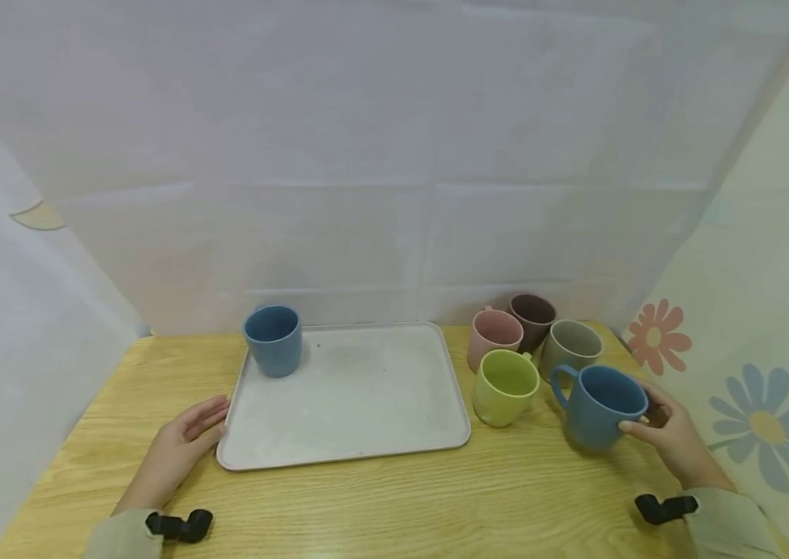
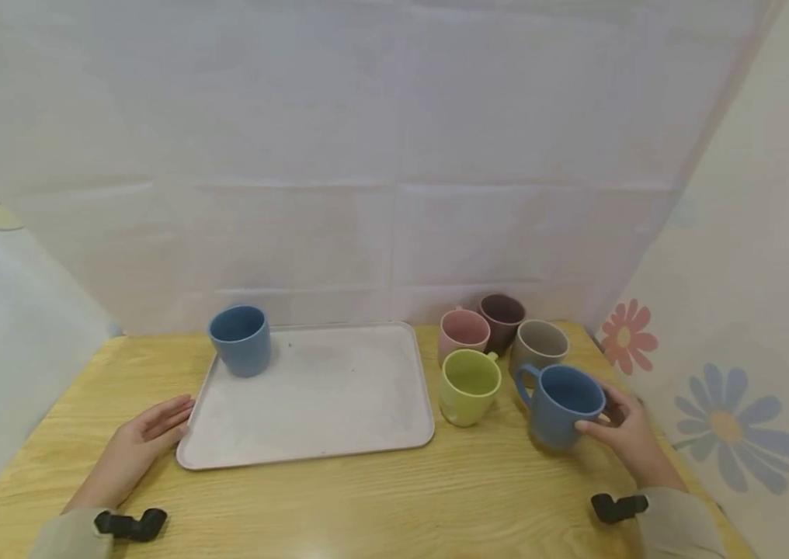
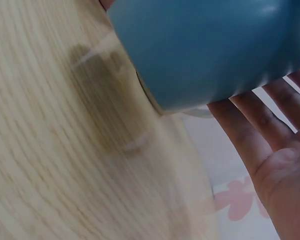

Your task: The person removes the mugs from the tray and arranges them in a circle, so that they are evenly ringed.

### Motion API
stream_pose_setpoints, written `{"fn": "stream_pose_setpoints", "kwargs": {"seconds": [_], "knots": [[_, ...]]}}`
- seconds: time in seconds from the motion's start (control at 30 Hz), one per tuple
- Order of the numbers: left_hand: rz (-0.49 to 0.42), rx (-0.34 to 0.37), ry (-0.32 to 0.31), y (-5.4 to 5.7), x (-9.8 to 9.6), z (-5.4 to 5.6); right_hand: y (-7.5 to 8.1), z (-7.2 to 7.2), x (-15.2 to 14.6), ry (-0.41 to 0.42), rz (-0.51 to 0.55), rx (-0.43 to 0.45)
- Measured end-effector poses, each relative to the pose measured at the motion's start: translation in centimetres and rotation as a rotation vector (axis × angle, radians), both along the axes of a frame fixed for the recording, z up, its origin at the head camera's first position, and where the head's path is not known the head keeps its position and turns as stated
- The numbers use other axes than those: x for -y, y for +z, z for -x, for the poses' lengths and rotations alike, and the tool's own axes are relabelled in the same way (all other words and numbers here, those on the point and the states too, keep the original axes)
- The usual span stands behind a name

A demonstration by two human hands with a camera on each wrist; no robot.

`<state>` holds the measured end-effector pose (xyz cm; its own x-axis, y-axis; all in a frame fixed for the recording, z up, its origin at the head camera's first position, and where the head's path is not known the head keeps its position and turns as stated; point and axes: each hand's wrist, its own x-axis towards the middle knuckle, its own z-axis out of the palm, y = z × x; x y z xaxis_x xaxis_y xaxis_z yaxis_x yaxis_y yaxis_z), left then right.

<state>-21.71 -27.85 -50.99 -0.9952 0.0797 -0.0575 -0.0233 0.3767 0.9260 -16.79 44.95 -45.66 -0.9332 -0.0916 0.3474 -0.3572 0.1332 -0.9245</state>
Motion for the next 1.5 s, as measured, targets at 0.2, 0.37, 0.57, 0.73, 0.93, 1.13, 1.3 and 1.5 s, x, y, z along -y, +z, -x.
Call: {"fn": "stream_pose_setpoints", "kwargs": {"seconds": [0.2,0.37,0.57,0.73,0.93,1.13,1.3,1.5], "knots": [[-0.014,0.003,0.0,0.1,-0.2,-0.3,-0.9,0.3,-0.7,-0.025,0.0,0.021],[-0.02,0.019,-0.004,0.1,-0.7,-0.2,-1.4,0.0,-1.3,-0.036,0.002,0.057],[-0.015,0.029,-0.002,0.0,-0.7,-0.1,-1.6,0.2,-1.5,-0.023,-0.026,0.076],[-0.028,0.013,-0.003,-0.1,-0.5,0.0,-1.9,0.6,-1.5,-0.007,-0.031,0.069],[-0.027,0.005,-0.003,0.0,-0.5,0.1,-2.4,1.1,-1.7,0.078,0.061,0.053],[-0.024,-0.005,-0.006,0.3,-0.3,-0.1,-2.7,1.9,-1.9,0.271,0.195,0.038],[-0.021,-0.007,-0.005,0.1,-0.1,-0.1,-2.7,2.7,-1.8,0.423,0.266,0.023],[-0.028,0.01,0.003,0.1,0.0,0.0,-1.9,2.6,-1.9,0.386,0.15,0.08]]}}
